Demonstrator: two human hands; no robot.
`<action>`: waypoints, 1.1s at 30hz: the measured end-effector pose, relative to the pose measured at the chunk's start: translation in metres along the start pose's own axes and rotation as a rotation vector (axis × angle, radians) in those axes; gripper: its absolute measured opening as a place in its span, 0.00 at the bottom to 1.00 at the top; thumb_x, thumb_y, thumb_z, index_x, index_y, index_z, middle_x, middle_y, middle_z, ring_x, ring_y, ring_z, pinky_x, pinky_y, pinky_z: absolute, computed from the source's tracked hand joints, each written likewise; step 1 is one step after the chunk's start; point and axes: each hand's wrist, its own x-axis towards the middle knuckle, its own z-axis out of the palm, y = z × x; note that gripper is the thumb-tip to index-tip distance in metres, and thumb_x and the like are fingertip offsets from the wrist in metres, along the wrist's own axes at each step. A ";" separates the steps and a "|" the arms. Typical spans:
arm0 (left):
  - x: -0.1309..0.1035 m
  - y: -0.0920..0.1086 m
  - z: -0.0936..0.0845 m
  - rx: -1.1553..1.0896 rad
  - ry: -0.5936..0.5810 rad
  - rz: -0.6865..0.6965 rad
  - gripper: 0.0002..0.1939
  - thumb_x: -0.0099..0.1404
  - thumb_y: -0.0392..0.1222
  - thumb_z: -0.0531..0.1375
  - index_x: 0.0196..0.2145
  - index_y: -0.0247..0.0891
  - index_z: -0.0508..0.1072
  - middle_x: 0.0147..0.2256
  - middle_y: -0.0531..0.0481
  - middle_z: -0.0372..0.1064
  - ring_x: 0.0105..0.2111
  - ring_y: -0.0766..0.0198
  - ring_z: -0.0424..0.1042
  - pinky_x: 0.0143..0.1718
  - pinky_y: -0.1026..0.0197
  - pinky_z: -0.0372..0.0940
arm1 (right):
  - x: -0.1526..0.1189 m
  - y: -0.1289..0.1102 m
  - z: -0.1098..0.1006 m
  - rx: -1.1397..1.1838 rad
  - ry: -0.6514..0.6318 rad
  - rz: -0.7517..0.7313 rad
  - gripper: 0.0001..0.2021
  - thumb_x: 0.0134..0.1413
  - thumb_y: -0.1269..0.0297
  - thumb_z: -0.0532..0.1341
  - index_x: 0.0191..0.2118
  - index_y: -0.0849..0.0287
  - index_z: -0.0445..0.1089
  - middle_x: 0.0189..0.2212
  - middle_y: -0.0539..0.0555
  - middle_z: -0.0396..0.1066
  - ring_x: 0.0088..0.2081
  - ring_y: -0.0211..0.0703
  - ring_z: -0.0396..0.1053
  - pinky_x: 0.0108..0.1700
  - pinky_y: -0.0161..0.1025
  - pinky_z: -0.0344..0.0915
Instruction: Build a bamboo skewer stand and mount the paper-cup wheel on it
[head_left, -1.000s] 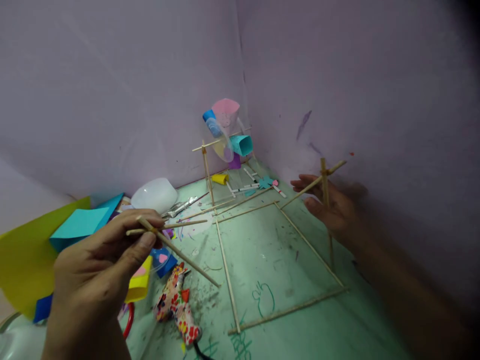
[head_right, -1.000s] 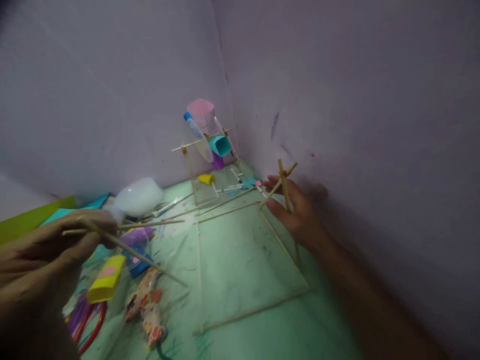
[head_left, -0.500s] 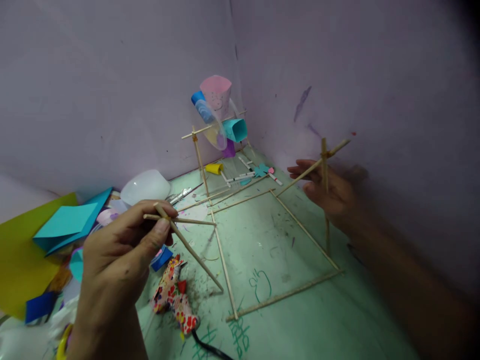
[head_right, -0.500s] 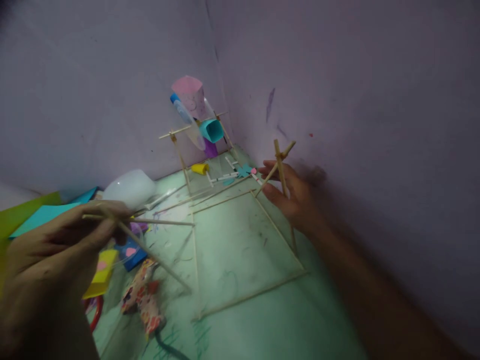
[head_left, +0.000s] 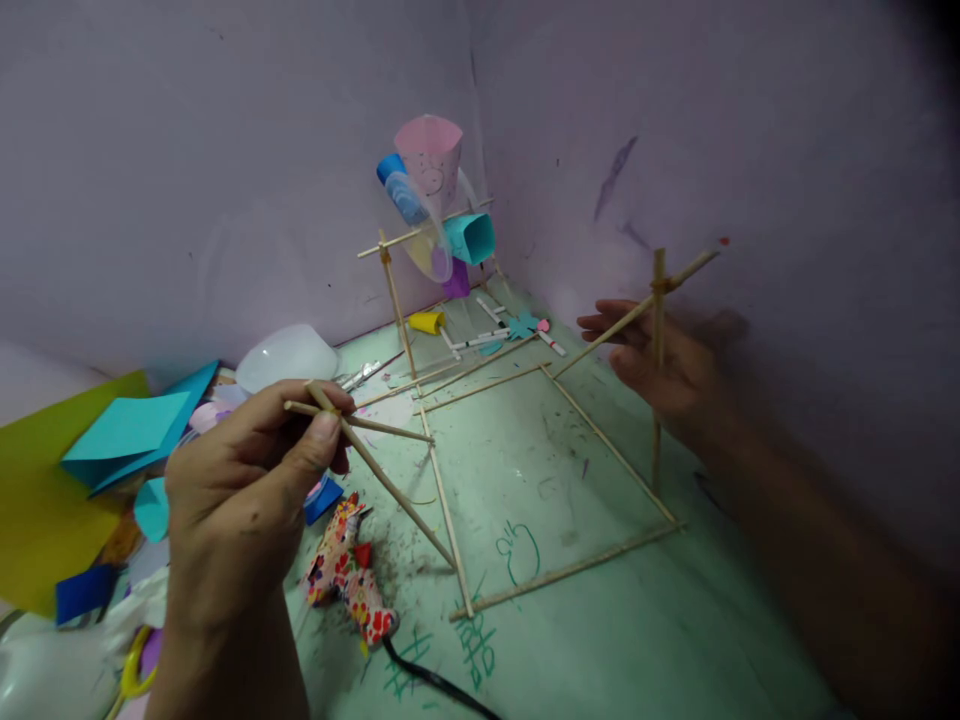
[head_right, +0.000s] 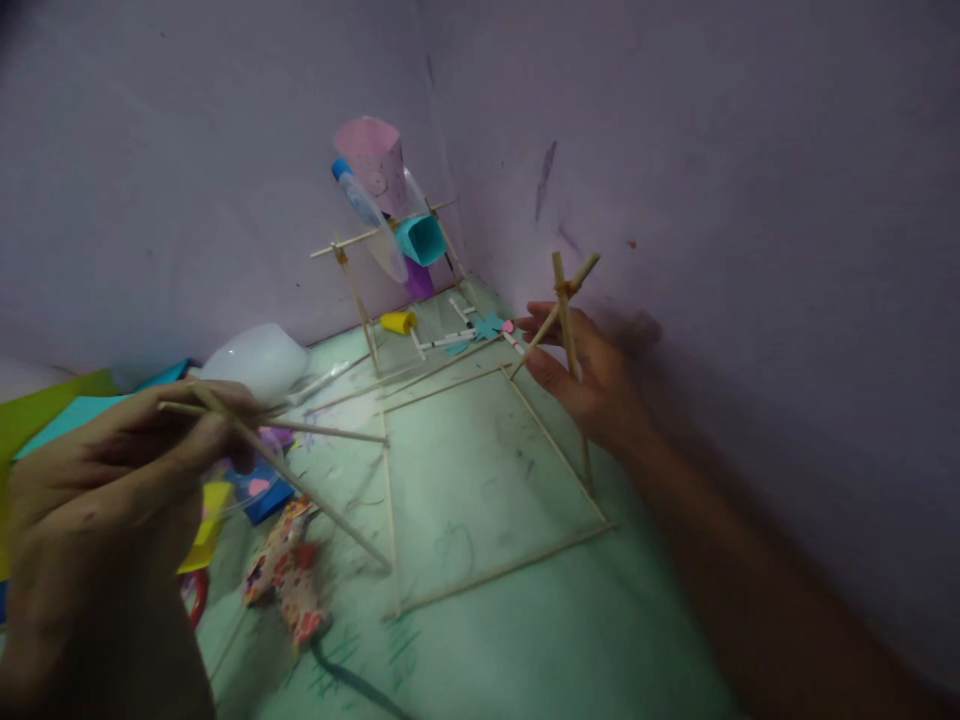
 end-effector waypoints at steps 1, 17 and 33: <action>0.000 0.001 0.000 0.000 0.019 0.006 0.04 0.53 0.35 0.62 0.28 0.41 0.76 0.27 0.53 0.68 0.25 0.69 0.67 0.20 0.68 0.60 | 0.000 0.000 0.000 0.000 0.000 -0.003 0.23 0.51 0.53 0.59 0.51 0.57 0.60 0.48 0.60 0.66 0.52 0.50 0.64 0.55 0.53 0.58; -0.001 0.007 0.004 -0.015 0.080 0.027 0.04 0.51 0.35 0.62 0.26 0.41 0.76 0.24 0.53 0.68 0.22 0.69 0.66 0.18 0.67 0.58 | 0.001 0.006 -0.001 0.005 0.012 -0.030 0.21 0.51 0.53 0.59 0.50 0.51 0.62 0.47 0.57 0.68 0.50 0.52 0.65 0.53 0.55 0.59; -0.001 -0.001 0.002 0.045 0.019 0.027 0.04 0.54 0.36 0.62 0.29 0.43 0.75 0.23 0.54 0.66 0.24 0.67 0.67 0.19 0.66 0.58 | 0.001 0.005 -0.004 -0.017 0.021 -0.046 0.22 0.51 0.51 0.59 0.51 0.51 0.62 0.48 0.56 0.67 0.51 0.52 0.65 0.53 0.54 0.59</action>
